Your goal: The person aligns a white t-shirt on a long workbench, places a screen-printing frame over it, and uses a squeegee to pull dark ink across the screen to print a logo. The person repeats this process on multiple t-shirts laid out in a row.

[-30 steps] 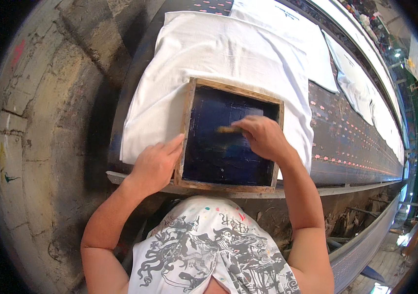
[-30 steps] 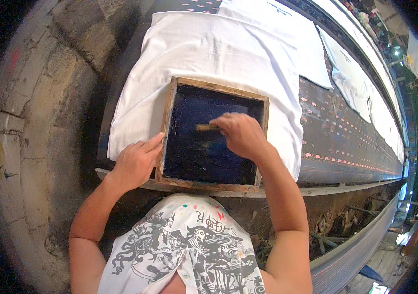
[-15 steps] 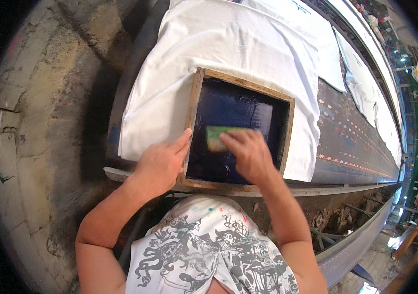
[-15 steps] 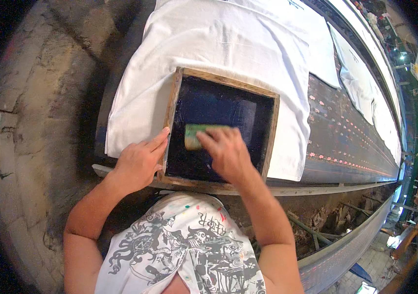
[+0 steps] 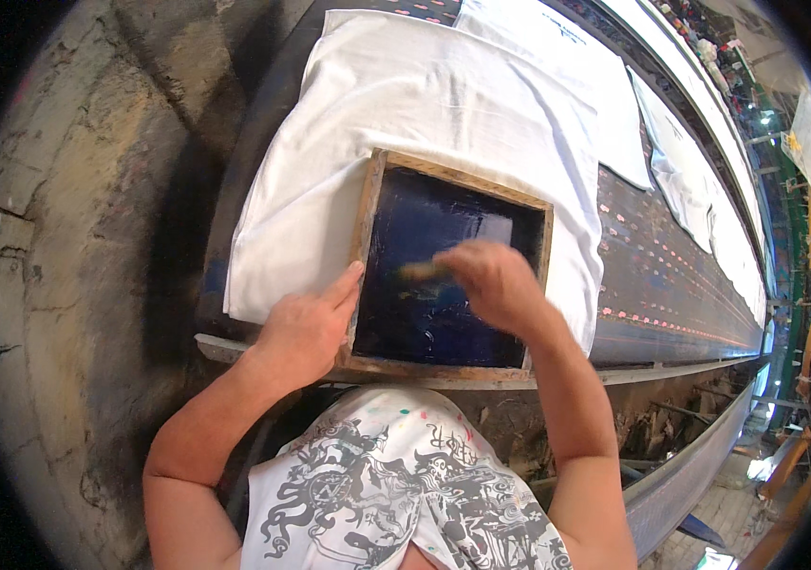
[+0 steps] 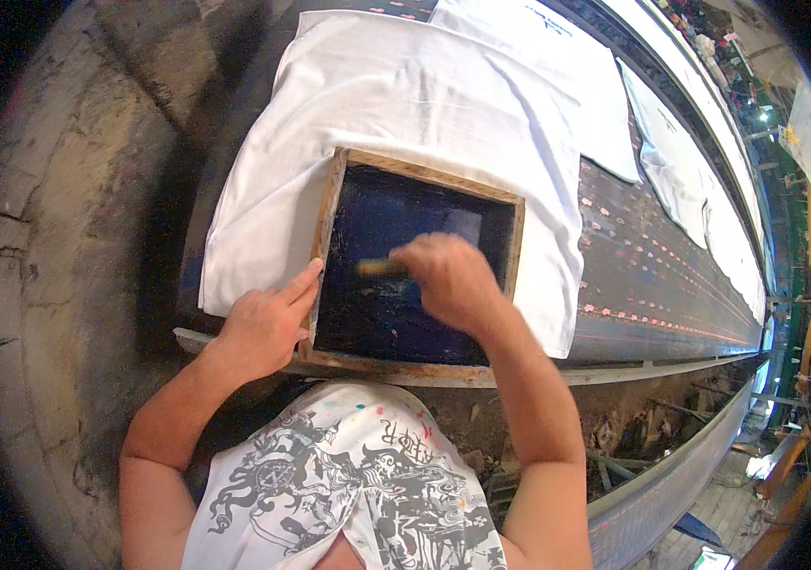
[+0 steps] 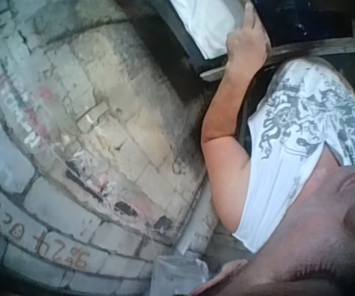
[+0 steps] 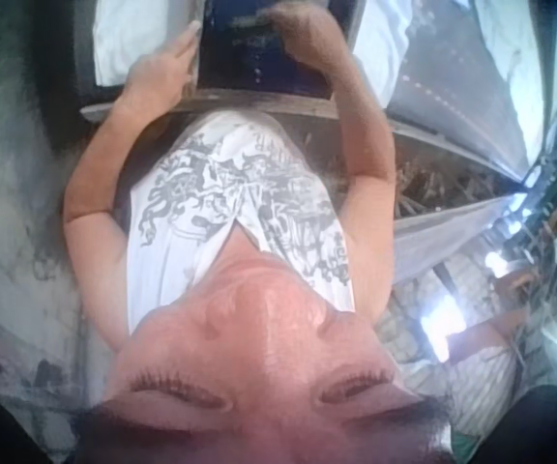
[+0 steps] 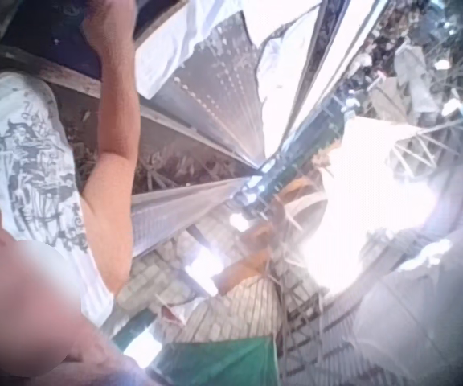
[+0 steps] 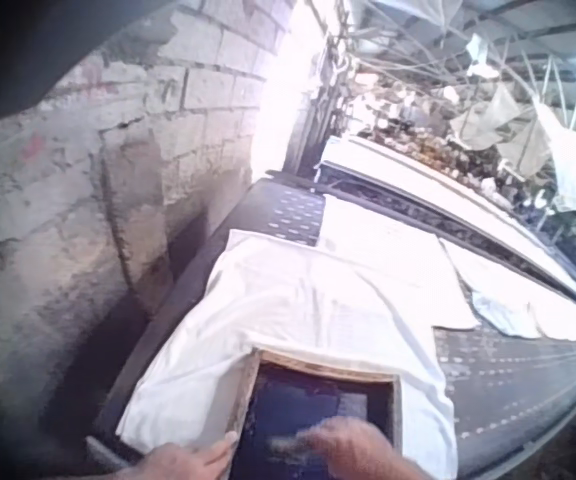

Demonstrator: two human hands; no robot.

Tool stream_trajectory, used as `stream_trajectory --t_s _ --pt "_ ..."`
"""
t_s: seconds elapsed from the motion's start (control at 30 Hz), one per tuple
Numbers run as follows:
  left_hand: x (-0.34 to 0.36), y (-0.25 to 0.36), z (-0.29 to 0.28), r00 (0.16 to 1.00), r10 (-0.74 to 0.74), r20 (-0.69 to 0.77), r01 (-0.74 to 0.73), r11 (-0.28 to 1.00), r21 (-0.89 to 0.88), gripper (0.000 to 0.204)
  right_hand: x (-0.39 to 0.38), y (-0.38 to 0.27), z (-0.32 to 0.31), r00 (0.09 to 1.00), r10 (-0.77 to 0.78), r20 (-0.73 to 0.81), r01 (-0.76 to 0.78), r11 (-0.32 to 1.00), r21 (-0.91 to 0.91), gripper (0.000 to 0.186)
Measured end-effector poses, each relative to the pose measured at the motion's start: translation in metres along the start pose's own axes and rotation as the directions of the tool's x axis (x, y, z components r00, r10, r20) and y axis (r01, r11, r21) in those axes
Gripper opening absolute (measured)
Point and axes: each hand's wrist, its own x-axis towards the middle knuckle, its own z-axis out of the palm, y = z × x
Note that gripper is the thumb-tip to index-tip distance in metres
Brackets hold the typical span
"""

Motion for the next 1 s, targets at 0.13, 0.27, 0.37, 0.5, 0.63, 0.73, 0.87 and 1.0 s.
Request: stream_trajectory --t_s 0.13,0.27,0.37,0.5,0.63,0.73,0.87,1.0 --pt "0.001 0.002 -0.002 0.999 -0.017 0.029 0.017 1.000 -0.006 0.075 0.044 0.031 -0.002 0.983 0.103 -0.152 -0.113 0.992 -0.060 0.042" --pt "0.000 0.005 -0.002 0.998 -0.039 0.053 0.036 0.998 0.049 0.075 0.051 0.024 0.004 0.974 0.164 -0.158 -0.173 0.984 -0.046 0.051" --pt "0.001 0.006 -0.002 0.997 -0.046 0.067 0.043 0.999 0.033 0.075 0.051 0.027 0.011 0.979 0.126 -0.161 -0.138 0.988 -0.066 0.052" --pt "0.003 0.009 -0.005 0.996 -0.046 0.077 0.046 0.999 0.011 0.075 0.051 0.031 0.017 0.988 0.007 -0.157 -0.027 0.992 -0.123 0.049" --pt "0.005 0.014 -0.010 0.996 -0.061 0.068 0.061 0.998 -0.009 0.074 0.034 0.035 0.015 0.983 -0.183 0.004 0.183 0.977 -0.112 0.046" --pt "0.007 0.014 -0.007 0.998 -0.055 0.027 0.055 0.998 -0.024 0.075 0.017 0.049 0.010 0.948 -0.312 0.057 0.316 0.945 -0.082 0.054" --pt "0.006 0.015 -0.006 0.994 -0.101 0.047 0.102 0.995 -0.009 0.078 -0.013 0.075 -0.004 0.948 -0.300 0.107 0.304 0.952 -0.026 0.055" --pt "0.008 0.017 -0.006 0.994 -0.108 0.013 0.108 0.994 0.017 0.075 -0.058 0.083 -0.013 0.975 -0.188 0.117 0.196 0.979 -0.063 0.050"
